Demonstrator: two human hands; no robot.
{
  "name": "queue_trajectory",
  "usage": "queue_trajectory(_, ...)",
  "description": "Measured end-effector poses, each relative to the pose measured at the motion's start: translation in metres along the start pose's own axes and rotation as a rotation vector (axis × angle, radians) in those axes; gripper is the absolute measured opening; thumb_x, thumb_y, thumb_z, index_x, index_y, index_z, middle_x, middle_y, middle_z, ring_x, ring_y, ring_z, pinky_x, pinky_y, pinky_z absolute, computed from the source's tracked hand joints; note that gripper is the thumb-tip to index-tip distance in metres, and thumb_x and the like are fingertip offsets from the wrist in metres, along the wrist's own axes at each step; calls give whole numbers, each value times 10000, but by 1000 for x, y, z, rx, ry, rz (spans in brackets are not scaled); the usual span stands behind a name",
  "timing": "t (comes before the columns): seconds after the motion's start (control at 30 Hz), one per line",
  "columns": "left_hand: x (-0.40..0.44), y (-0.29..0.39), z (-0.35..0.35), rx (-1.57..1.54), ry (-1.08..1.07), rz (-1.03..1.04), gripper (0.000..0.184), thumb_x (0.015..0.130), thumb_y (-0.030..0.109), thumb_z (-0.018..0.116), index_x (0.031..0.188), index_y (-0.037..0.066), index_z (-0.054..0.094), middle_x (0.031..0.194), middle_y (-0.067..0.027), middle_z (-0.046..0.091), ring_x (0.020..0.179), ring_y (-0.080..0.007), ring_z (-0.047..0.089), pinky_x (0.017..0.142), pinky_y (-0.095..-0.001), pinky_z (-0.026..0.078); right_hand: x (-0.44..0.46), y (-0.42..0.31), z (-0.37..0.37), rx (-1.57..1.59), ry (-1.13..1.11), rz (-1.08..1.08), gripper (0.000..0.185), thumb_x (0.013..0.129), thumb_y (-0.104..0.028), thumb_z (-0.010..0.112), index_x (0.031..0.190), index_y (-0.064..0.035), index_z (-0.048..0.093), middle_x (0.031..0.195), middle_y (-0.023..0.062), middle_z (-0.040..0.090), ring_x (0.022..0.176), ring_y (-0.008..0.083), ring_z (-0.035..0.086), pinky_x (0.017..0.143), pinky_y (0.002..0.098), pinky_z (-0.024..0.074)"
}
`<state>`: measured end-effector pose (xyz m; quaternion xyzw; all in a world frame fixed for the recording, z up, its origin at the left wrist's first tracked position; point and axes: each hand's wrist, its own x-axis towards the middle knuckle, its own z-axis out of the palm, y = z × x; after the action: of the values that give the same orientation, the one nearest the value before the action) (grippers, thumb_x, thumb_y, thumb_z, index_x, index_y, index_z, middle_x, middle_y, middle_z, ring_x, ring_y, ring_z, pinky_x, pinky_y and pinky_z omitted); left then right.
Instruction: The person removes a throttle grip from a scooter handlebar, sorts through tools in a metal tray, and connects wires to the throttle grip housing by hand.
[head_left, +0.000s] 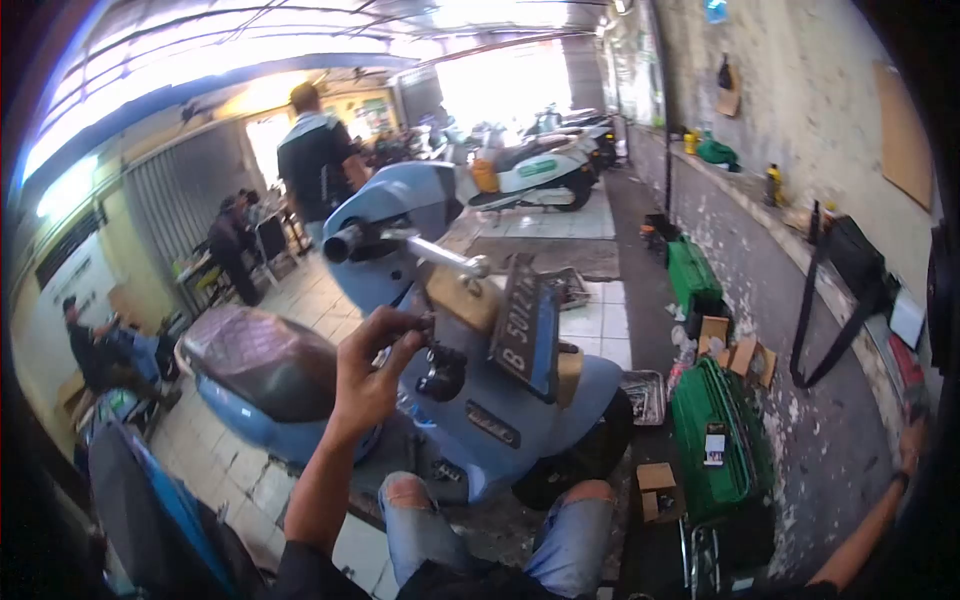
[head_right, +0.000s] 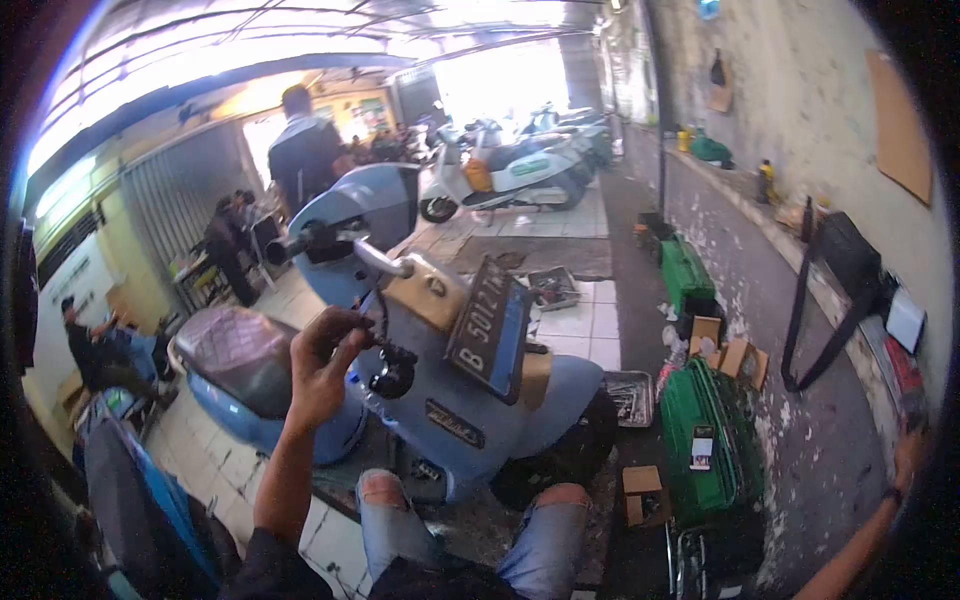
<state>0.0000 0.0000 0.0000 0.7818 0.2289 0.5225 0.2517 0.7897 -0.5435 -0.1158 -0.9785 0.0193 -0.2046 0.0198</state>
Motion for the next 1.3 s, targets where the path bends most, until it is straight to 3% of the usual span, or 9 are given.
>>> queue_trajectory(0.03, -6, 5, 9, 6, 21, -3, 178, 1022, 106, 704, 1135, -30, 696, 1044, -62, 705, 995, -141, 683, 924, -308, 543, 24, 9, 14, -12, 14, 72, 981, 889, -647, 659, 1652, -121, 336, 1696, 287, 304, 1562, 494, 289, 1272, 621, 208)
queue_trajectory(0.07, -9, 11, 17, -47, 40, -45, 158, 1030, 95, 689, 1124, -32, 699, 1040, -65, 707, 996, -132, 679, 912, -299, 544, 33, 9, 16, -18, 34, 46, 981, 889, -647, 659, 1652, -121, 336, 1696, 287, 304, 1562, 494, 289, 1272, 621, 208)
queue_trajectory(0.23, 1, 2, 1, -38, 28, 14, 172, 1017, 79, 688, 1162, -4, 729, 1063, -78, 755, 980, -127, 701, 852, -292, 542, -63, -81, 25, 769, 767, -124, 611, 1056, -465, 658, 1458, -6, 618, 1574, 219, 538, 1411, 374, 561, 1186, 463, 422)
queue_trajectory(0.33, 6, 2, 1, 62, -67, -12, 174, 1025, 91, 700, 1147, -32, 714, 1073, -66, 733, 961, -121, 689, 857, -292, 554, -285, -242, -121, 1504, 428, -357, 413, 1109, -305, 605, 1327, 38, 681, 1184, 175, 752, 1075, 306, 716, 1003, 387, 540)
queue_trajectory(0.47, 8, -7, 5, -63, -108, -10, 177, 1028, 92, 695, 1143, -41, 712, 1076, -75, 730, 958, -124, 694, 841, -298, 560, -457, -370, -252, 1877, -163, -1276, 281, 923, -63, 749, 1188, 8, 692, 1126, 108, 741, 1058, 203, 706, 964, 362, 547)
queue_trajectory(0.57, 11, -20, 3, -61, -122, 13, 145, 1037, 58, 657, 1125, -45, 708, 1038, -88, 704, 957, -154, 712, 834, -308, 567, -501, -435, -310, 2076, -479, -1237, 357, 879, -112, 835, 1202, 0, 733, 1124, 151, 752, 1018, 248, 742, 905, 370, 571)
queue_trajectory(0.9, 19, -52, -11, -47, -155, 241, 195, 949, 20, 734, 1143, -5, 729, 981, -145, 706, 872, -255, 742, 754, -339, 585, -519, -492, -329, 1639, 9, -1537, 235, 848, -120, 859, 1066, -64, 793, 1057, 109, 779, 980, 295, 739, 893, 395, 545)
queue_trajectory(1.07, 21, -52, -11, -189, -121, 209, 160, 921, 24, 759, 1076, -11, 742, 933, -136, 722, 836, -246, 747, 702, -327, 585, -524, -501, -338, 1641, -122, -1539, 181, 848, -91, 846, 1015, -67, 780, 1013, 74, 788, 933, 280, 729, 887, 392, 520)
queue_trajectory(1.3, 17, -46, -9, -337, -20, 65, 128, 953, 67, 761, 1009, -43, 729, 874, -102, 733, 792, -151, 732, 702, -278, 564, -526, -501, -346, 1519, 304, -1631, 119, 847, -66, 818, 945, -84, 753, 969, 41, 781, 873, 243, 712, 919, 430, 482)
